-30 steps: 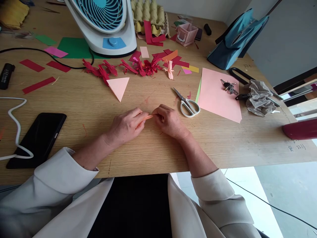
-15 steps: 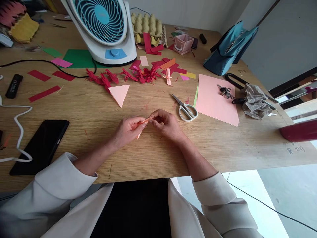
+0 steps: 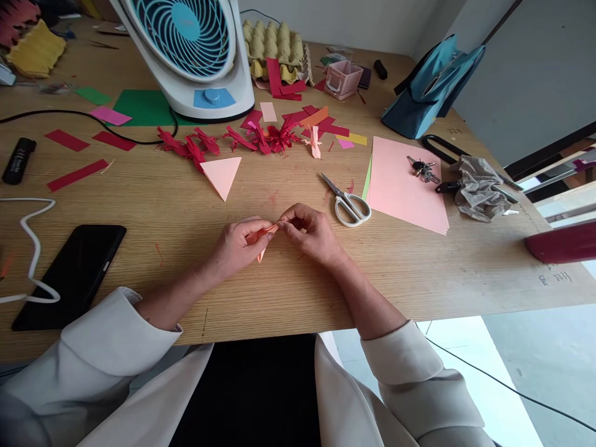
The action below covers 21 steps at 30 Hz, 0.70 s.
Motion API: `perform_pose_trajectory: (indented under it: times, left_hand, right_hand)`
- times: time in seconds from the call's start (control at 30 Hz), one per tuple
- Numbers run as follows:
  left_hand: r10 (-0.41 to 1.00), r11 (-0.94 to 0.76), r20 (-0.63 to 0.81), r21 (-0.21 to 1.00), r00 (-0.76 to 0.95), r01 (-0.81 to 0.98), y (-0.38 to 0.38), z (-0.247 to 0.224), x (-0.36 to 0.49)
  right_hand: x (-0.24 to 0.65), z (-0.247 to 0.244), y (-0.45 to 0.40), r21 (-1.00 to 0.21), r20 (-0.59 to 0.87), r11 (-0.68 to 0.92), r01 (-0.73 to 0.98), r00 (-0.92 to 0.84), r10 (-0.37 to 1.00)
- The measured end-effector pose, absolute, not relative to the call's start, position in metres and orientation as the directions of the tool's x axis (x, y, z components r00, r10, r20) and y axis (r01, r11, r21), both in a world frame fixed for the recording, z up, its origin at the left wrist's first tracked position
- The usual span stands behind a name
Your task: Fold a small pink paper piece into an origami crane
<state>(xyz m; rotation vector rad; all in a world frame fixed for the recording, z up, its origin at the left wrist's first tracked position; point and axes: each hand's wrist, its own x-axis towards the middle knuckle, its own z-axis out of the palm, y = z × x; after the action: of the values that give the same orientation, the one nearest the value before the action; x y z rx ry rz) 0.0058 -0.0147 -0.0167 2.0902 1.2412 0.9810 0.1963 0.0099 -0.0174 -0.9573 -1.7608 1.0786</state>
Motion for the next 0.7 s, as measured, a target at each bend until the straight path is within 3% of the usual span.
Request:
perform_pose_trajectory:
  times: [0.23,0.4,0.57,0.7]
  left_hand:
    - [0.862,-0.504,0.408,0.642,0.300,0.578,-0.015,-0.020,0.004]
    - [0.783,-0.593,0.489,0.398,0.385,0.700,-0.014,-0.015,0.000]
    - [0.740,-0.608,0.458,0.145,0.492,0.780,-0.014,-0.008,-0.003]
    - [0.734,-0.608,0.421,0.056,0.533,0.792,-0.015,-0.006,-0.002]
  right_hand:
    - [0.198,-0.016,0.009,-0.924,0.276,0.347,0.161,-0.345,0.897]
    - [0.202,-0.010,0.010,-0.890,0.282,0.371,0.266,-0.318,0.905]
    - [0.204,-0.003,0.009,-0.736,0.374,0.529,0.423,-0.396,0.838]
    - [0.205,-0.005,0.009,-0.667,0.378,0.582,0.465,-0.463,0.802]
